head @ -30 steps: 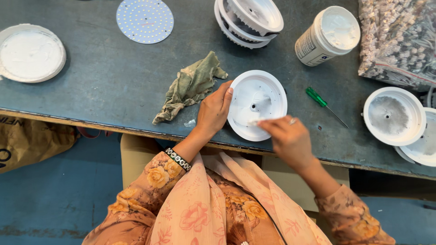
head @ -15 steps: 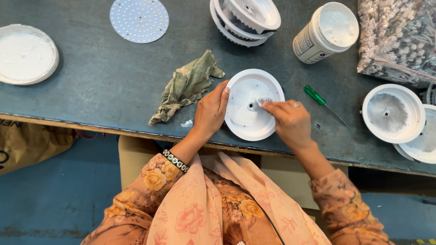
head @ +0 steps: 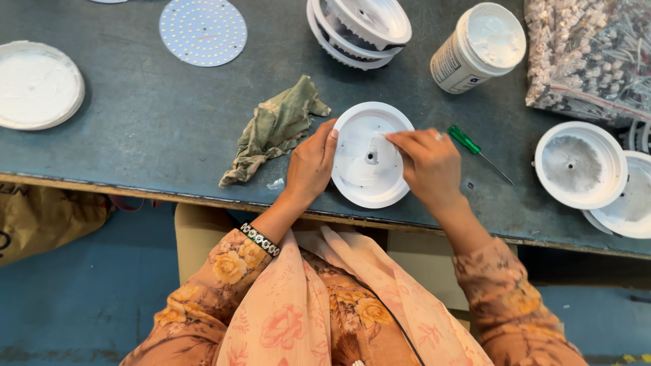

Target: The person applies a white paste to the center of circular plastic components using a small spatula. They repeatedly dip the spatula into a container, spread the paste on the component, and place the finished pieces into a stack.

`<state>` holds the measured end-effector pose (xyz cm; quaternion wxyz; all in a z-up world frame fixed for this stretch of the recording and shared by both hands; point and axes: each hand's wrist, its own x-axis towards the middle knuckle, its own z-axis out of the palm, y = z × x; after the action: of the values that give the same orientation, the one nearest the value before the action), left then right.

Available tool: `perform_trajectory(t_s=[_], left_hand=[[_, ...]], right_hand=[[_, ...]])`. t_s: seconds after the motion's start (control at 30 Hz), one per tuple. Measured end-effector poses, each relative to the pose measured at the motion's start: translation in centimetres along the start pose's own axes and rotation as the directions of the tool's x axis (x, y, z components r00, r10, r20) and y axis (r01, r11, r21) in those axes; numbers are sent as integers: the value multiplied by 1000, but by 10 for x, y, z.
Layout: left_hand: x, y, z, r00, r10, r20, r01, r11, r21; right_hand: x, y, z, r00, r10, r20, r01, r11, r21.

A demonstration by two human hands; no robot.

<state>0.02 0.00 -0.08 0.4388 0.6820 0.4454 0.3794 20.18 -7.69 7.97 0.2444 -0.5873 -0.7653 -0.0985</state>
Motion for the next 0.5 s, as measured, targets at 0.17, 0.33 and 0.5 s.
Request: perform_trajectory(t_s=[0.17, 0.33, 0.5], left_hand=[[-1, 1, 1, 993, 95, -72, -94, 995, 20], [2, -5, 3, 994, 88, -70, -87, 996, 11], [1, -10, 6, 998, 50, -35, -49, 998, 37]], right_hand=[[10, -16, 14, 995, -47, 88, 55, 995, -85], [-19, -27, 4, 996, -13, 89, 15, 1000, -27], [-12, 37, -34, 959, 268, -95, -243, 945, 217]])
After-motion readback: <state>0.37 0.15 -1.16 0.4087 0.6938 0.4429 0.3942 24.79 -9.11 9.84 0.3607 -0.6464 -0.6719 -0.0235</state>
